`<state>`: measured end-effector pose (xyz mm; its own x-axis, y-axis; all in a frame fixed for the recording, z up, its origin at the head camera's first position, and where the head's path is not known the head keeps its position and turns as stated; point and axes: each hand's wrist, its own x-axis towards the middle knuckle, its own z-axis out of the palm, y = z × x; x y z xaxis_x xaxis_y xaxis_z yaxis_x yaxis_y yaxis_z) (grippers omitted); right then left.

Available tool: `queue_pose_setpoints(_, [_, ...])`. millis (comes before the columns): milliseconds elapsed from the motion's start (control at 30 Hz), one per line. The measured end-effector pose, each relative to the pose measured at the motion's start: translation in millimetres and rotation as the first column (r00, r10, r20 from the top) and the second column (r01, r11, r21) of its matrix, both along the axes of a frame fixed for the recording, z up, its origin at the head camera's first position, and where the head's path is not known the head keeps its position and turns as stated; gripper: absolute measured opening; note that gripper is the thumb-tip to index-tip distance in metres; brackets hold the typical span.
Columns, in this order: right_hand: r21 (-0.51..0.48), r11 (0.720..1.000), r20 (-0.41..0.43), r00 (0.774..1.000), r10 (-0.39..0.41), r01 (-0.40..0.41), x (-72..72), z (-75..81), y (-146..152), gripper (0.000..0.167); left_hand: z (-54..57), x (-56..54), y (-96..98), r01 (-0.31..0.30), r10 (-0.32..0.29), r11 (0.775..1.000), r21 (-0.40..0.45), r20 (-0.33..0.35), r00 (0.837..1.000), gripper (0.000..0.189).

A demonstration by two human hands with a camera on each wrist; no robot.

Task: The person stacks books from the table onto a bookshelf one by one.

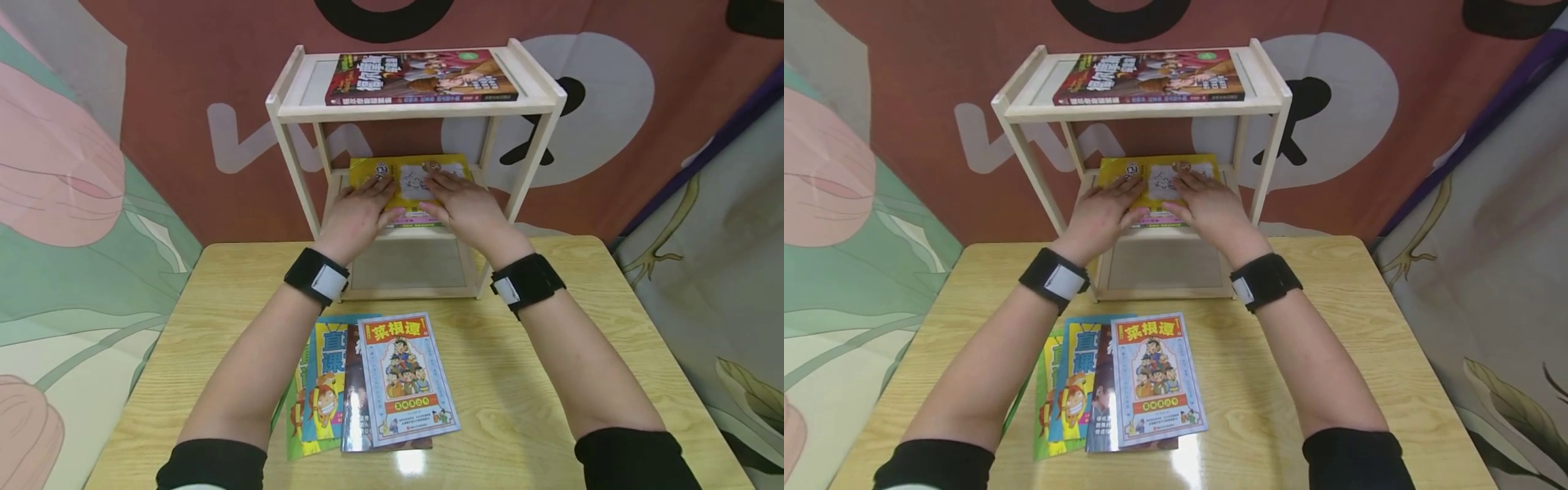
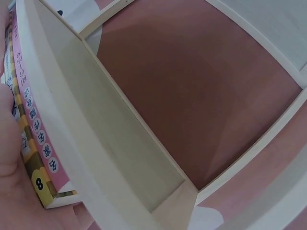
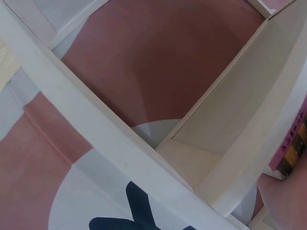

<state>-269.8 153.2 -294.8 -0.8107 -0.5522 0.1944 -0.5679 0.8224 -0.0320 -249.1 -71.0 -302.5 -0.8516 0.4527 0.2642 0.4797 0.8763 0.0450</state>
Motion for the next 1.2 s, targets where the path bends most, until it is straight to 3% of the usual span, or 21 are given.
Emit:
queue_pose_setpoints(433, [-0.014,1.0,-0.037,0.999,0.004,-0.004,-2.9,-3.2,-1.1,0.067,-0.1,0.7,1.9,-0.037,0.037,0.999,-0.018,-0.008,0.999,0.065])
queue_pose_setpoints(700, [-0.108,0.994,-0.171,0.985,0.005,-0.023,-2.8,-12.3,0.2,0.062,-6.1,0.3,3.0,-0.033,0.04,0.998,0.057,-0.123,0.992,0.064])
queue_pose_setpoints(933, [-0.169,0.986,-0.256,0.966,-0.029,-0.015,2.9,-20.8,-1.6,0.057,-18.6,-0.1,4.0,-0.042,0.077,0.99,0.131,-0.28,0.957,0.061])
queue_pose_setpoints(1067, [-0.16,0.986,-0.35,0.936,-0.02,-0.039,7.0,-27.5,-0.9,0.052,-22.0,2.6,2.2,-0.059,0.097,0.989,0.137,-0.289,0.952,0.059])
queue_pose_setpoints(1200, [-0.162,0.986,-0.369,0.929,-0.014,-0.05,12.6,-34.0,4.0,0.05,-22.6,8.9,1.1,-0.071,0.11,0.987,0.145,-0.277,0.955,0.056])
